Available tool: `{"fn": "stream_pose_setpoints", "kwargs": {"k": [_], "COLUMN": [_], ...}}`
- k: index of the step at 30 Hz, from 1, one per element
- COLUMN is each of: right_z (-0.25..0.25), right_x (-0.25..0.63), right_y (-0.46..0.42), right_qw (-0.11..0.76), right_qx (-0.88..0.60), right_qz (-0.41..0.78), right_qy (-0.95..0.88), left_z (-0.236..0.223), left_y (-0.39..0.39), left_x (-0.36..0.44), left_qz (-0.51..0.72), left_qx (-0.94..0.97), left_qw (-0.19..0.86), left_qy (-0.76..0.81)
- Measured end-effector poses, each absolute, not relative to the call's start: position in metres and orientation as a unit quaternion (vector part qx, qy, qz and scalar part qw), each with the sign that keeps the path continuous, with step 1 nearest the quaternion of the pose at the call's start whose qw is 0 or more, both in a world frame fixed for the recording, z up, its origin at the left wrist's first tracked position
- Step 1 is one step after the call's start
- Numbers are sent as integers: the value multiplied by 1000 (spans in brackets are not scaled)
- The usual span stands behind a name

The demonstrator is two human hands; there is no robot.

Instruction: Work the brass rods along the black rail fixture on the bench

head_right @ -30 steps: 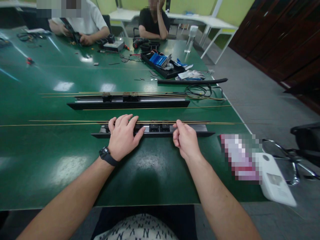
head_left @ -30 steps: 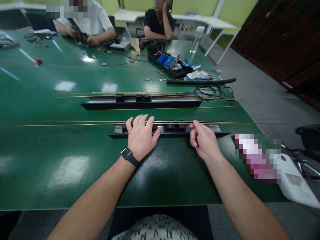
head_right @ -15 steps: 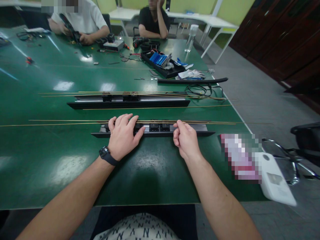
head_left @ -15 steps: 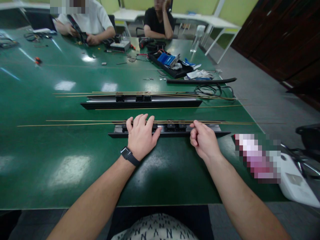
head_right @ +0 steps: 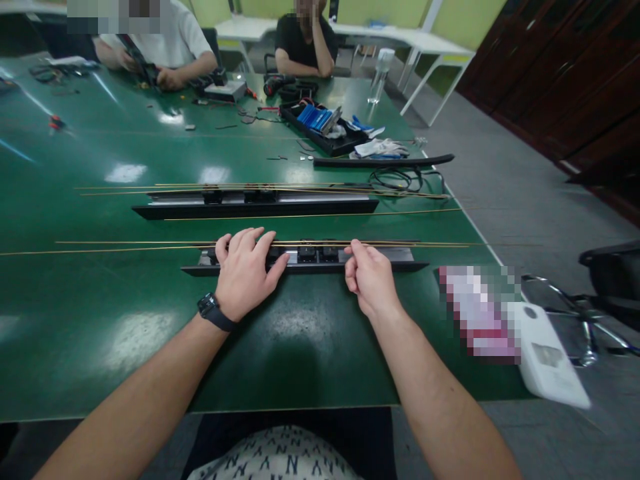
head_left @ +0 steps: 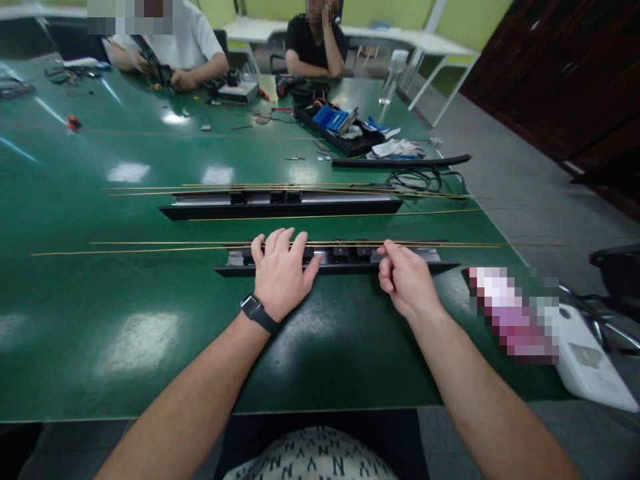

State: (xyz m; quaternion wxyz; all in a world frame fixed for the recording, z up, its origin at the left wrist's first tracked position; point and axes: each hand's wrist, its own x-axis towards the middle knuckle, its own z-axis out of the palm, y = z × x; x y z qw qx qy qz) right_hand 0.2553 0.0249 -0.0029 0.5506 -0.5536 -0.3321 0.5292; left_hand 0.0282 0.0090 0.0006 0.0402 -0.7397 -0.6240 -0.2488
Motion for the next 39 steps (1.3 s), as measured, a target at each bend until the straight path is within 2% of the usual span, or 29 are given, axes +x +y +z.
{"fn": "stream_pose_setpoints", "kwargs": {"k": [39], "right_z": [-2], "right_x": [256], "right_y": [25], "right_qw": [557], "right_qx": [-551], "right_qz": [532], "right_qy": [-320], "left_z": [-1], "left_y": [9], "left_x": [27], "left_qz": [-248], "left_qx": [-736], "left_qw": [42], "left_qy": [-628]}}
